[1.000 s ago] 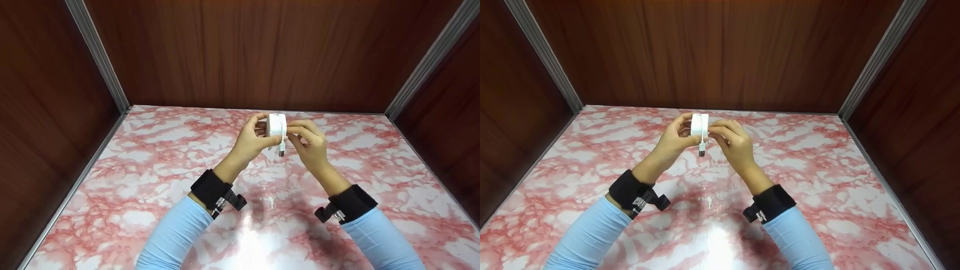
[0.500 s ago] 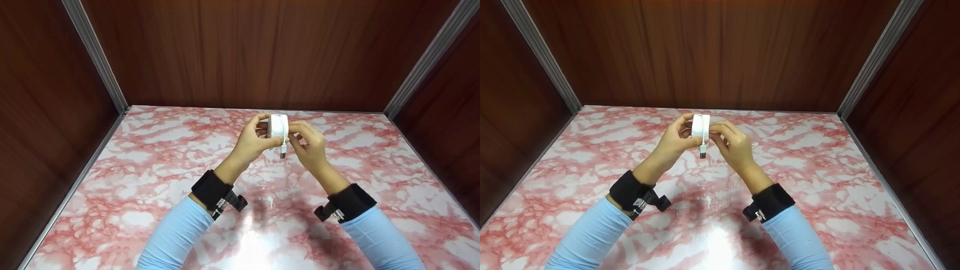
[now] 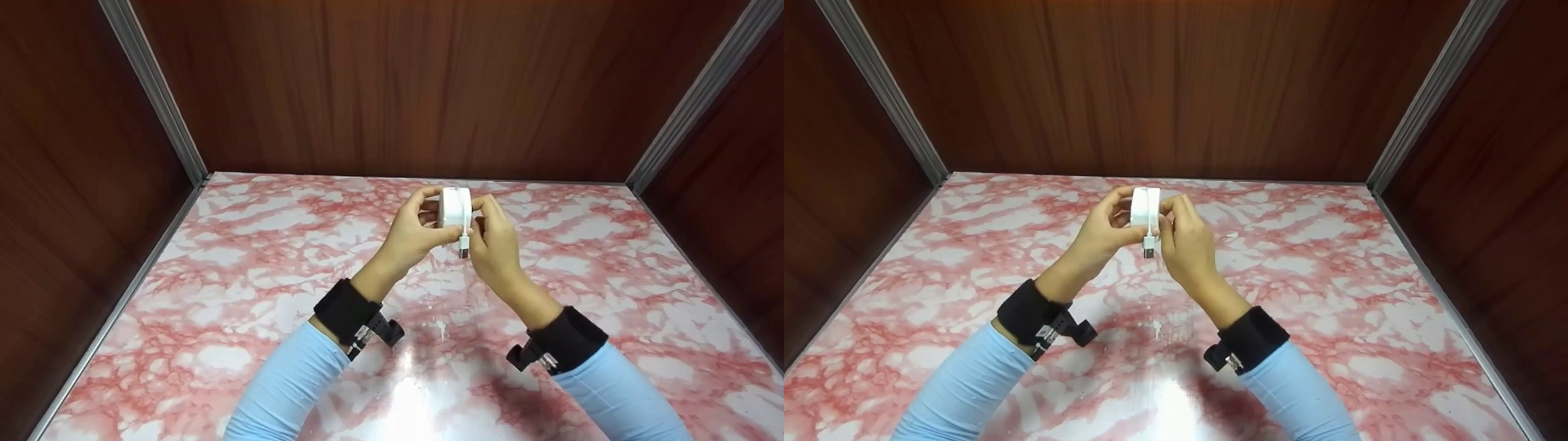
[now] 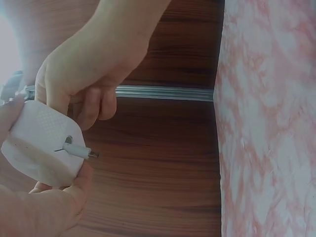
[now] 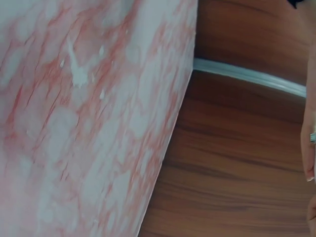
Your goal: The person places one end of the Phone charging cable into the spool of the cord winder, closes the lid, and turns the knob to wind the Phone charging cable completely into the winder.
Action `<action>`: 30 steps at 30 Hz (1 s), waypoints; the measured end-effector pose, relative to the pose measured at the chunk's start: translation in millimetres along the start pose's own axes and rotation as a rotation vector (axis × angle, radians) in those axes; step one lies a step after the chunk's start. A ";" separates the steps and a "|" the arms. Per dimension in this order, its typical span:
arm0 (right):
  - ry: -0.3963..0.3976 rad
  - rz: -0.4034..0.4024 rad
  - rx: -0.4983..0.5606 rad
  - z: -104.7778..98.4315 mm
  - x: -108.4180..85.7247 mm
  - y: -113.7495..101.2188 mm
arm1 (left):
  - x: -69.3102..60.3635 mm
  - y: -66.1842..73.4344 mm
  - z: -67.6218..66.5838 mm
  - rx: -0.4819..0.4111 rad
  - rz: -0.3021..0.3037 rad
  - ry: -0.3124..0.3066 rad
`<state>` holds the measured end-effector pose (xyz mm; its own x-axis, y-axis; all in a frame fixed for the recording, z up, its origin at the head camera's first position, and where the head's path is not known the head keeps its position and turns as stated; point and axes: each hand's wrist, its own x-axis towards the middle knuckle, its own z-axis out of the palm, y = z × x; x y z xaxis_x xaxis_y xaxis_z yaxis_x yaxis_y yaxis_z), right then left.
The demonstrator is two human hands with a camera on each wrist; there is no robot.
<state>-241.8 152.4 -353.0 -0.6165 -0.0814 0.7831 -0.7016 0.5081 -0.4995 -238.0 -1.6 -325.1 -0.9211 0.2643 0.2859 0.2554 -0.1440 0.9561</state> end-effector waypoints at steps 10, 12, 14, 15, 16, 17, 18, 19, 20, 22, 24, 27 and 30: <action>-0.045 0.219 0.211 -4.6 3.1 0.5 | 1.1 -1.4 -1.5 0.024 -0.015 0.043; -0.056 0.199 0.266 -5.1 3.5 4.0 | 1.3 -0.7 -2.4 0.018 -0.016 0.058; -0.058 0.131 0.309 -5.4 3.4 8.3 | 1.3 0.1 -2.8 0.000 -0.017 0.064; -0.055 0.084 0.325 -5.8 3.3 10.4 | 1.3 0.5 -3.0 -0.008 -0.016 0.064; -0.049 0.032 0.331 -6.2 3.0 12.4 | 1.2 0.7 -3.0 -0.017 -0.014 0.062; -0.037 -0.020 0.330 -6.4 3.2 14.4 | 1.1 0.9 -3.1 -0.028 -0.012 0.058; -0.023 -0.071 0.322 -6.8 3.5 16.3 | 1.1 0.9 -3.2 -0.036 -0.009 0.052; -0.006 -0.117 0.310 -7.3 4.0 18.3 | 1.2 0.8 -3.2 -0.045 -0.006 0.048; 0.012 -0.155 0.292 -7.8 4.7 19.9 | 1.2 0.8 -3.2 -0.051 -0.004 0.042; 0.041 -0.214 0.250 -8.9 6.2 22.7 | 1.2 0.4 -3.3 -0.057 -0.003 0.031; 0.057 -0.254 0.214 -9.9 7.5 25.5 | 0.9 0.3 -3.5 -0.054 -0.006 0.024; 0.064 -0.289 0.165 -10.9 8.6 28.7 | 0.8 -0.5 -3.6 -0.039 -0.017 0.019; 0.063 -0.301 0.149 -10.9 8.5 31.3 | 0.3 -1.8 -3.0 -0.038 -0.018 0.013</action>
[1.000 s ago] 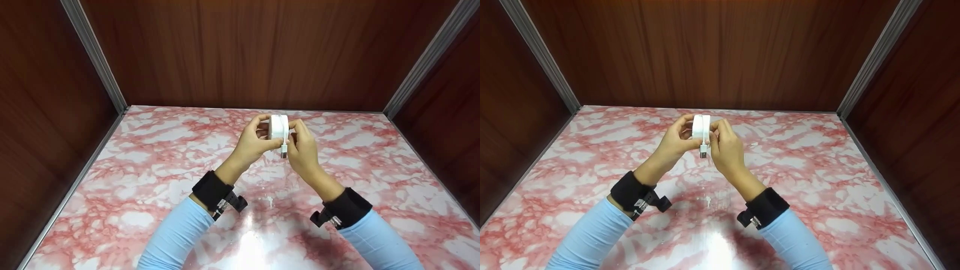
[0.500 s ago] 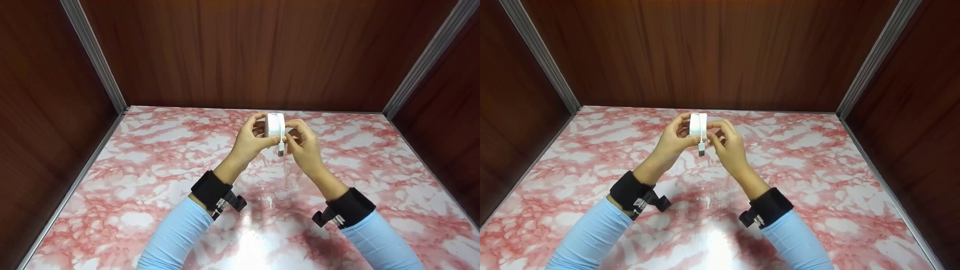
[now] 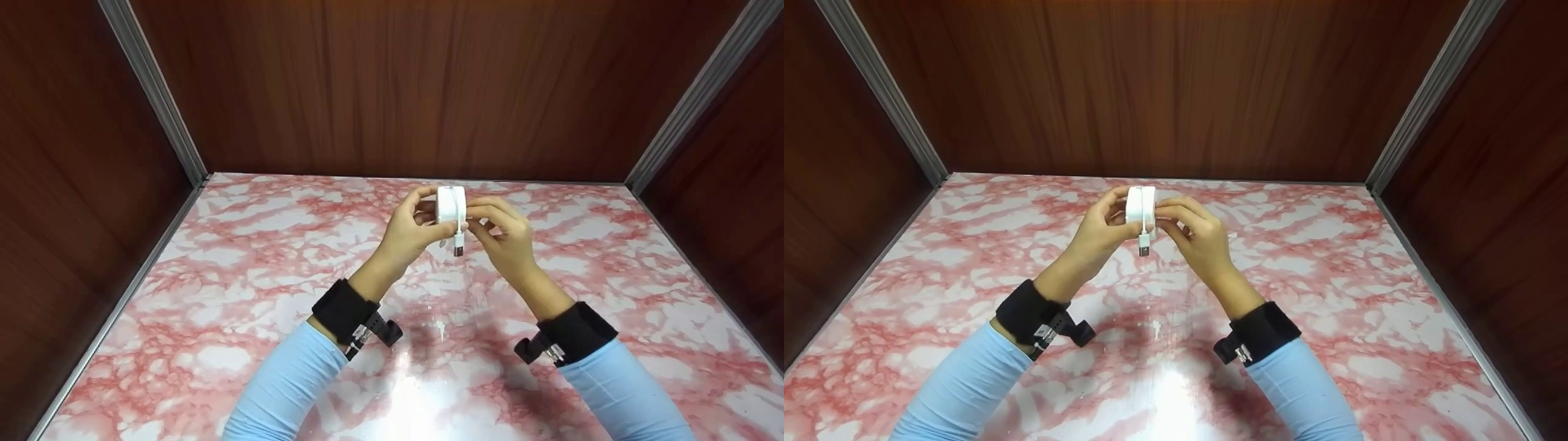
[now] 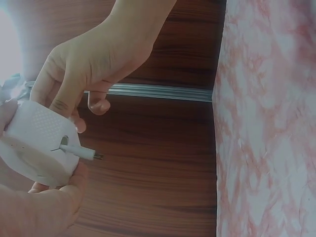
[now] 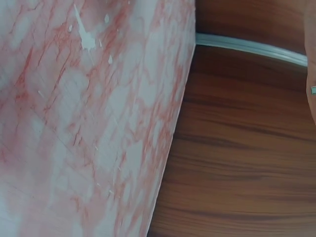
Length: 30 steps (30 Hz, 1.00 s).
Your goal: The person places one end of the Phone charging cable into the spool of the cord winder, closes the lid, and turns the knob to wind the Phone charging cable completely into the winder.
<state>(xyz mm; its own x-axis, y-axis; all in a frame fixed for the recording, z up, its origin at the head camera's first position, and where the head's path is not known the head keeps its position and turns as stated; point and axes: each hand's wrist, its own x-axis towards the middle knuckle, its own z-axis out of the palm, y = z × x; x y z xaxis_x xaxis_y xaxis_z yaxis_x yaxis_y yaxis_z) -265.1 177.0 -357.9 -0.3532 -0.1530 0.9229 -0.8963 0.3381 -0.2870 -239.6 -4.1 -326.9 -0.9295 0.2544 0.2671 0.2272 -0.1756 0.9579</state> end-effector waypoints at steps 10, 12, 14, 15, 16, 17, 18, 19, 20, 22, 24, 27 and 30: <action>-0.045 0.145 0.142 0.6 0.4 -4.6 | -1.1 -0.2 0.9 -0.008 0.030 -0.009; -0.059 0.293 0.276 -1.5 2.3 -10.1 | -1.0 0.1 -0.3 -0.009 0.028 0.000; -0.075 0.502 0.413 -4.4 6.2 -18.1 | -0.8 0.1 -1.6 -0.004 0.022 0.010; -0.088 0.622 0.478 -6.1 9.5 -22.9 | -0.9 0.4 -2.3 0.000 0.018 0.013; -0.102 0.742 0.533 -7.9 12.7 -27.8 | -0.8 -0.4 -2.7 0.002 0.014 0.013; -0.128 0.851 0.575 -9.7 16.3 -32.3 | -0.9 -0.9 -3.1 0.005 0.010 0.014; -0.166 0.946 0.597 -11.2 20.1 -36.1 | -1.3 -0.8 -3.3 0.007 0.007 0.014; -0.212 1.019 0.608 -12.9 24.1 -39.5 | -1.2 -1.1 -3.6 0.007 0.006 0.013; -0.260 1.069 0.603 -14.3 27.8 -41.9 | -1.3 -1.2 -3.9 0.006 0.005 0.012; -0.329 1.094 0.570 -15.9 33.8 -43.3 | -1.6 -0.8 -4.2 0.001 0.004 0.014; -0.360 1.052 0.502 -16.6 37.2 -42.6 | -1.8 -1.0 -4.6 -0.002 0.005 0.015; -0.330 0.905 0.358 -15.0 35.5 -38.6 | -2.3 -2.3 -4.4 -0.003 0.009 0.008; -0.260 0.694 0.221 -11.9 28.9 -34.1 | -2.6 -3.2 -3.5 -0.004 0.017 0.000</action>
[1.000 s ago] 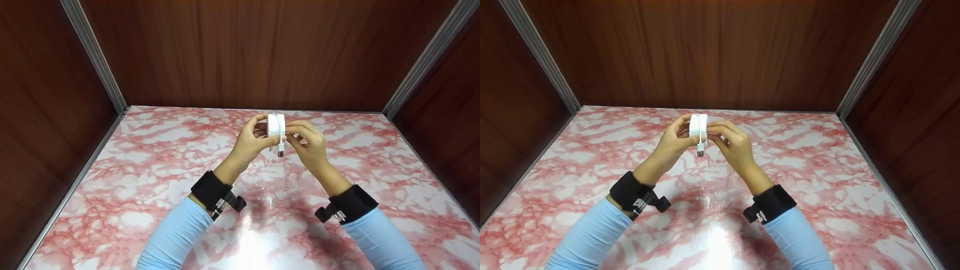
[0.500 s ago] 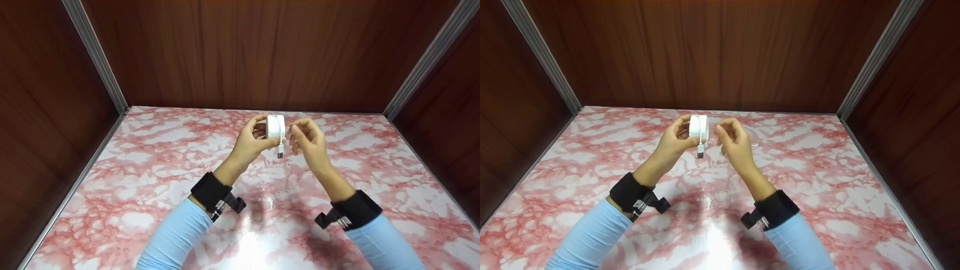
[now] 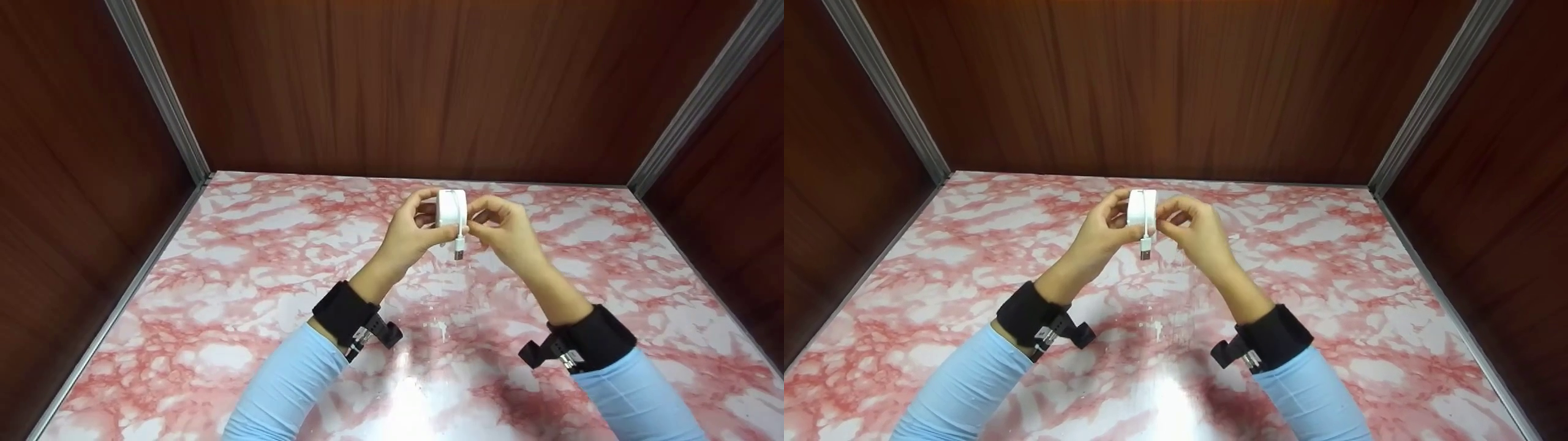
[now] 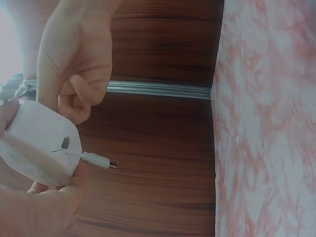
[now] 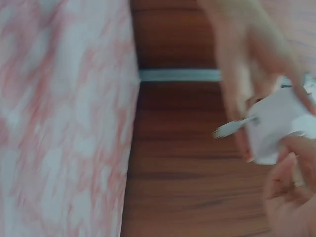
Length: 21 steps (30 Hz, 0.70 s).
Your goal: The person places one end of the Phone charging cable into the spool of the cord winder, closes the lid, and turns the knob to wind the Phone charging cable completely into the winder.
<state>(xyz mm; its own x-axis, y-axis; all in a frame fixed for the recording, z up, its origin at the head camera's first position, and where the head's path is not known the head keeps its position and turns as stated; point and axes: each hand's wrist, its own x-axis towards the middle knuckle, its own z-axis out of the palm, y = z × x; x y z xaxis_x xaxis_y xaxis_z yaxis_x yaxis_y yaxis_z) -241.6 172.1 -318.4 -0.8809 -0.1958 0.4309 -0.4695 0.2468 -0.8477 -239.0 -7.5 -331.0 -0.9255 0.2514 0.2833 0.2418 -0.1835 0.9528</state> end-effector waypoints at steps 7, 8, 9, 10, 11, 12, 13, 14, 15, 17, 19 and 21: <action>0.085 -0.328 -0.067 2.6 -0.7 17.9 | -1.2 -0.6 1.8 -0.012 0.004 -0.006; 0.060 -0.264 0.012 2.1 -1.0 16.3 | -1.4 -1.0 1.6 -0.014 0.004 -0.003; 0.034 -0.168 0.097 1.2 -1.5 13.4 | -1.6 -1.0 1.4 -0.014 0.005 0.000; 0.008 -0.055 0.186 0.1 -2.0 9.5 | -1.8 -0.8 1.3 -0.015 0.003 0.002; -0.018 0.062 0.259 -1.3 -2.2 5.1 | -1.6 -0.6 1.4 -0.015 0.000 0.006; -0.044 0.169 0.308 -2.9 -2.1 0.4 | -1.4 -0.3 1.6 -0.013 -0.002 0.007; -0.072 0.262 0.331 -4.8 -2.1 -4.2 | -1.3 0.1 1.9 -0.011 -0.004 0.007; -0.105 0.329 0.319 -6.4 -1.9 -8.4 | -1.4 0.4 2.1 -0.007 -0.008 0.006; -0.138 0.373 0.293 -7.8 -1.3 -11.3 | -1.4 0.6 2.5 -0.004 -0.012 0.004; -0.181 0.395 0.213 -9.2 -0.1 -15.1 | -1.5 0.7 3.0 -0.001 -0.020 -0.001; -0.176 0.349 0.113 -8.9 0.5 -15.2 | -1.7 0.6 3.3 0.001 -0.027 -0.005; -0.134 0.250 0.007 -7.2 0.3 -11.7 | -1.7 0.5 3.4 0.006 -0.032 -0.005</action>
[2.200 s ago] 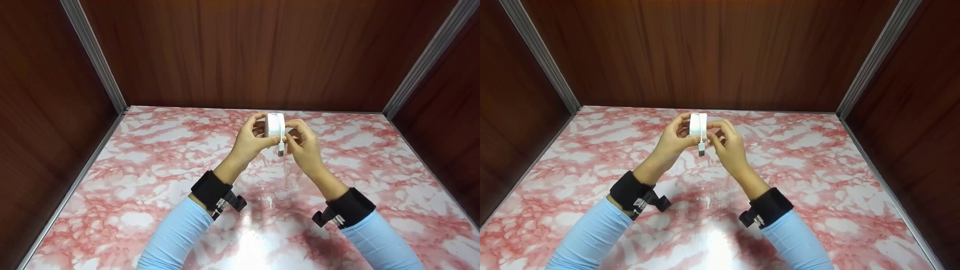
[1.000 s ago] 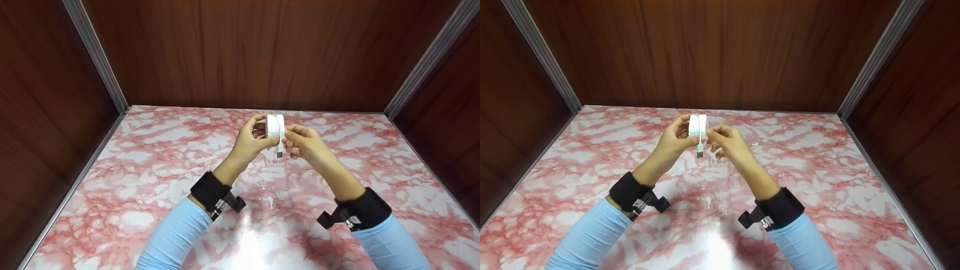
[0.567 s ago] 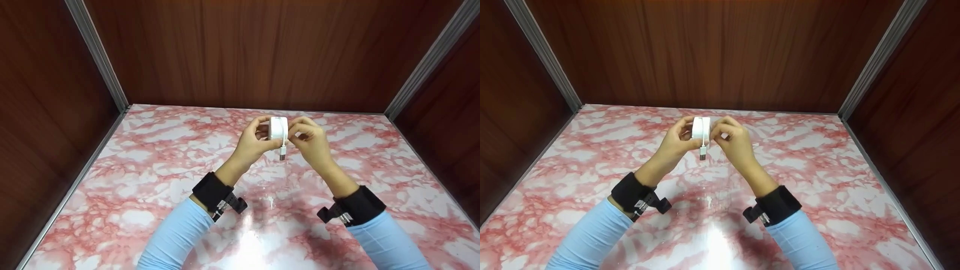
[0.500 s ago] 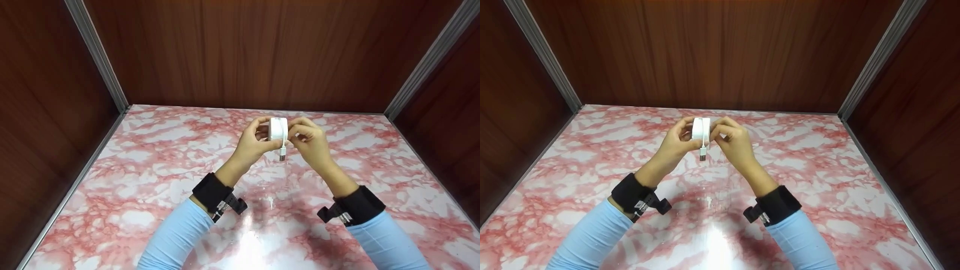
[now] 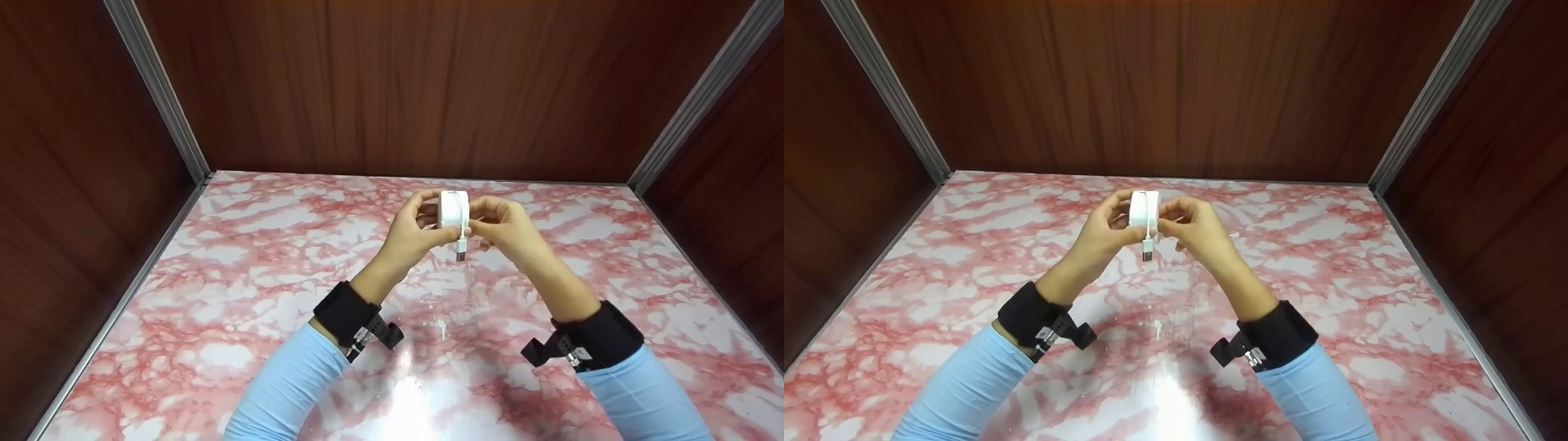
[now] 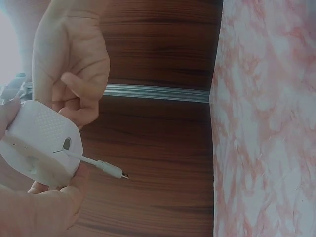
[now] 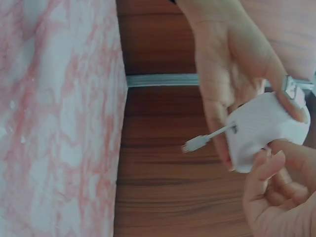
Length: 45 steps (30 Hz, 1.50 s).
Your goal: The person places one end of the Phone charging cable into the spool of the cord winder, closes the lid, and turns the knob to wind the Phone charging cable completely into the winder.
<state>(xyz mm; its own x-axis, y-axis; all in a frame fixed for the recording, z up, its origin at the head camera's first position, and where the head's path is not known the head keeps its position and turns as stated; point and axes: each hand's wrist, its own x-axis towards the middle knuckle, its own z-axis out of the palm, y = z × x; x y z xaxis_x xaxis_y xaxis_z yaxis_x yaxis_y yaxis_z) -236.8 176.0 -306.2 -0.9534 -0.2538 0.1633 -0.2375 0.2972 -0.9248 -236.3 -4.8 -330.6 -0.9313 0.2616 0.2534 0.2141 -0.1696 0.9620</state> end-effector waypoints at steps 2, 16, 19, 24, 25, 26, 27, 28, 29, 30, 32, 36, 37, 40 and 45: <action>0.082 -0.146 -0.112 2.3 0.1 5.5 | 0.2 0.0 -0.2 0.008 -0.001 0.002; 0.232 -0.924 -0.309 -0.9 13.2 37.6 | 0.8 -1.7 -0.1 0.010 0.006 -0.015; 0.013 -0.477 0.071 -4.2 8.0 28.3 | 1.0 -0.2 0.2 0.006 0.009 0.007; -0.146 0.173 0.466 -6.6 2.3 6.4 | 0.2 0.0 -0.1 0.016 0.010 0.032; -0.165 0.230 0.452 -5.9 1.8 3.3 | -0.1 -0.3 -0.1 0.020 0.008 0.031; -0.182 0.267 0.414 -5.1 1.2 0.5 | -0.3 -0.5 0.0 0.024 0.006 0.030; -0.191 0.292 0.374 -4.0 0.8 -1.5 | -0.4 -0.8 0.1 0.028 0.005 0.028; -0.196 0.307 0.337 -3.1 0.5 -2.8 | -0.3 -1.2 0.1 0.033 0.003 0.025; -0.196 0.309 0.304 -2.4 0.4 -3.7 | -0.1 -1.5 0.2 0.035 0.001 0.024; -0.194 0.303 0.280 -1.8 0.4 -4.0 | 0.1 -1.8 0.3 0.038 -0.001 0.022; -0.187 0.268 0.246 -1.6 0.7 -3.1 | 0.7 -2.5 0.1 0.040 -0.006 0.022; -0.153 0.150 0.175 -2.0 2.6 1.8 | 0.7 -2.1 -1.1 0.056 -0.020 0.024; -0.137 0.114 0.146 -1.7 3.1 3.3 | 0.5 -1.9 -1.4 0.061 -0.025 0.024; -0.060 0.004 0.027 -0.3 4.3 8.0 | 0.3 -1.3 -1.9 0.068 -0.035 0.023; 0.114 -0.265 -0.156 3.5 5.6 20.1 | 1.1 -0.3 -1.6 0.042 -0.019 0.016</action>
<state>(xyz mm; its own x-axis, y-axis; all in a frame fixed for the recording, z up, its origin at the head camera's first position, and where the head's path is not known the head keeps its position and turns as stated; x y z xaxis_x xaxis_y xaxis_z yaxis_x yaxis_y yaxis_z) -246.2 177.3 -325.1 -0.8673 -0.2393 0.4365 -0.4972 0.3742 -0.7828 -237.8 -5.9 -330.8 -0.9400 0.2489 0.2334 0.2080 -0.1246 0.9702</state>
